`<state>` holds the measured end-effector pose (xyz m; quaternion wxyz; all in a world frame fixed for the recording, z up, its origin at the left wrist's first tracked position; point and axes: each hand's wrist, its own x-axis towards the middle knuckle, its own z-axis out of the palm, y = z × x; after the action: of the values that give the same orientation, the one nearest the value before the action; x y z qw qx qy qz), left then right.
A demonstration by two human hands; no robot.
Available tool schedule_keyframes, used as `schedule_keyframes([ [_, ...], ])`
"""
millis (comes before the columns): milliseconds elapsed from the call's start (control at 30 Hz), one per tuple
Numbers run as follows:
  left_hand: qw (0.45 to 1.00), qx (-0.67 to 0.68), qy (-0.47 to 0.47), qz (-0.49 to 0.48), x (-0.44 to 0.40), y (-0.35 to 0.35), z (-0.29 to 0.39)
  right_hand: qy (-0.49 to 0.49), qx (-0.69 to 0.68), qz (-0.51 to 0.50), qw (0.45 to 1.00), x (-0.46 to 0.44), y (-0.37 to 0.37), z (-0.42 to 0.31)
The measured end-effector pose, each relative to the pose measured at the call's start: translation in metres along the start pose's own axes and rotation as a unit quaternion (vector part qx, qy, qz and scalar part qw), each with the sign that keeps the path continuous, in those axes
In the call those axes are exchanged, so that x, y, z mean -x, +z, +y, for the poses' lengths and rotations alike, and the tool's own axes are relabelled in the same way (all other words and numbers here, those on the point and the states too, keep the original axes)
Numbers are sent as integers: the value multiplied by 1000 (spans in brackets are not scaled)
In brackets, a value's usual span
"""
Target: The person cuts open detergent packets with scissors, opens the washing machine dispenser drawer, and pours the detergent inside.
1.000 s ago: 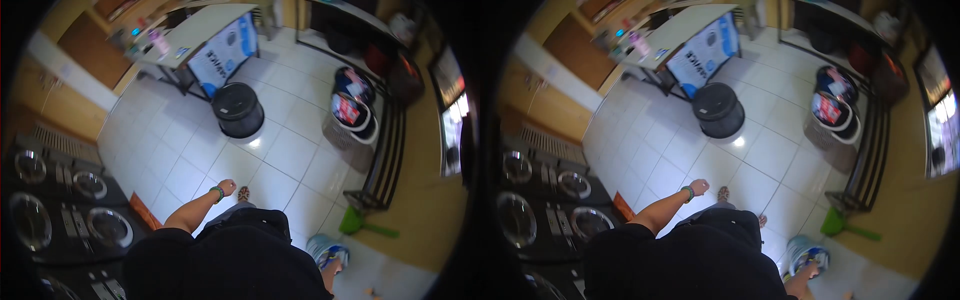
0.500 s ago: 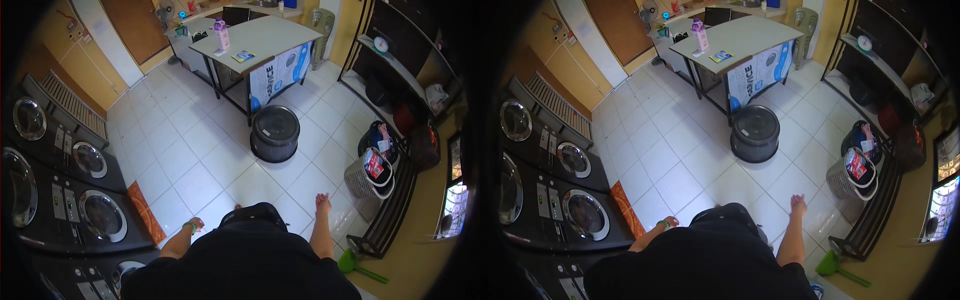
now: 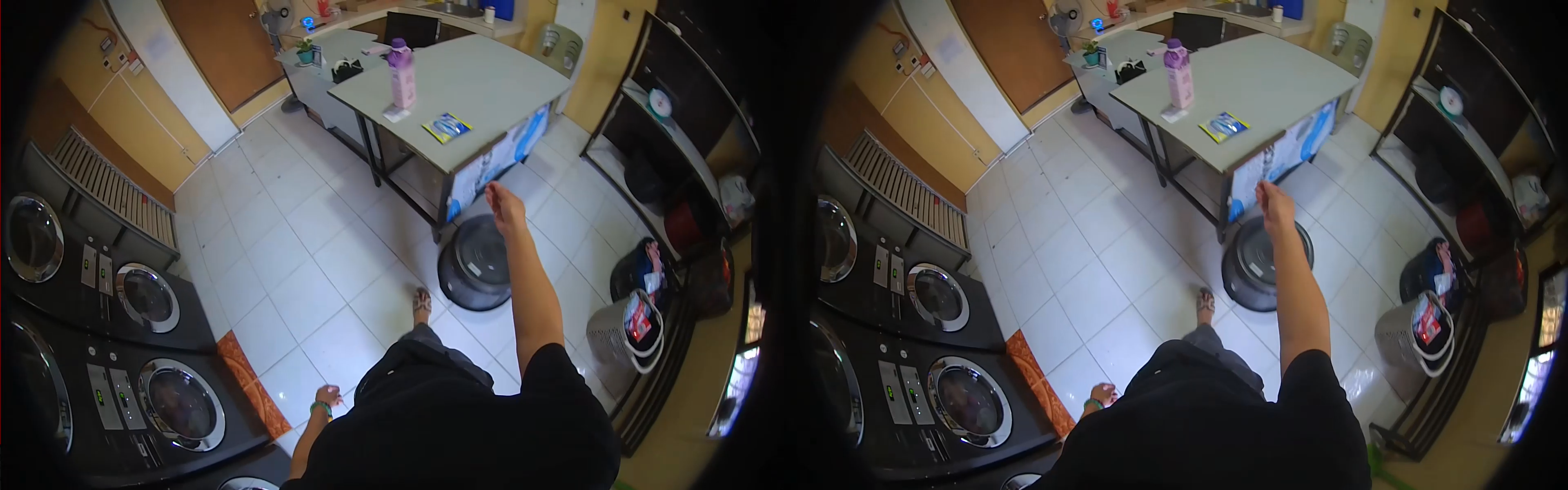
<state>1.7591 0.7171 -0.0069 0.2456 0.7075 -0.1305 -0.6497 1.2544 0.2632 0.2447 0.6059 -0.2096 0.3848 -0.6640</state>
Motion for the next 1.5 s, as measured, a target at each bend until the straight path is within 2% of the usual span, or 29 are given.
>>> schedule_keyframes([
  [67,1000,10,-12,-21,-13,-7,6,-20,-32,-3,999,-93,13,11],
  [100,999,-45,-4,18,-9,-5,18,-11,1,34,999,-127,23,16],
  [200,975,-187,21,115,-3,6,62,14,136,150,979,-228,37,32],
  [267,960,-237,43,141,-10,8,94,37,266,232,935,-290,34,59],
  [367,944,-278,89,154,-43,2,131,33,386,291,875,-290,67,53],
  [467,917,-326,163,158,-74,-4,178,-2,465,334,820,-323,62,60],
  [500,892,-379,209,133,-51,6,233,-7,507,340,792,-328,61,63],
  [533,900,-379,181,114,-40,19,282,-8,550,345,761,-328,61,66],
  [600,913,-381,126,69,-40,28,343,22,568,331,754,-323,65,63],
  [633,908,-383,159,48,-66,14,351,37,577,325,748,-318,70,57],
  [667,902,-386,192,25,-97,2,365,53,560,305,768,-313,73,51],
  [733,908,-392,146,-21,-151,-8,417,84,520,269,806,-302,79,44],
  [800,871,-457,178,-41,-190,2,484,-52,479,265,835,-285,81,46],
  [867,781,-543,295,-89,-203,31,561,-179,463,233,836,-244,98,39],
  [900,754,-560,318,-132,-198,56,600,-234,465,203,829,-208,124,21],
  [933,733,-543,363,-191,-198,81,629,-245,494,217,805,-168,155,2],
  [967,679,-552,441,-200,-174,119,660,-254,522,230,781,-130,181,-11],
  [1000,708,-529,408,-227,-147,155,685,-252,543,251,761,-101,188,-16],
  [1033,706,-476,414,-323,-132,190,702,-241,555,273,747,-71,196,-24],
  [1067,716,-423,400,-385,-113,226,711,-287,555,284,727,-47,190,-24],
  [1100,679,-402,448,-420,-84,260,719,-281,529,294,745,-21,186,-24],
  [1200,630,-269,452,-572,-13,348,697,-244,511,316,761,59,181,-28],
  [1267,581,-275,361,-676,21,383,660,-243,459,366,772,111,175,-21],
  [1333,587,-175,131,-780,54,401,606,-271,375,395,794,158,179,-18],
  [1400,592,-171,106,-781,97,403,567,-310,252,426,812,205,179,-13],
  [1433,582,-192,119,-781,110,408,541,-314,238,405,825,236,161,-7],
  [1500,570,-211,108,-787,145,414,506,-356,167,464,794,267,168,-9],
])
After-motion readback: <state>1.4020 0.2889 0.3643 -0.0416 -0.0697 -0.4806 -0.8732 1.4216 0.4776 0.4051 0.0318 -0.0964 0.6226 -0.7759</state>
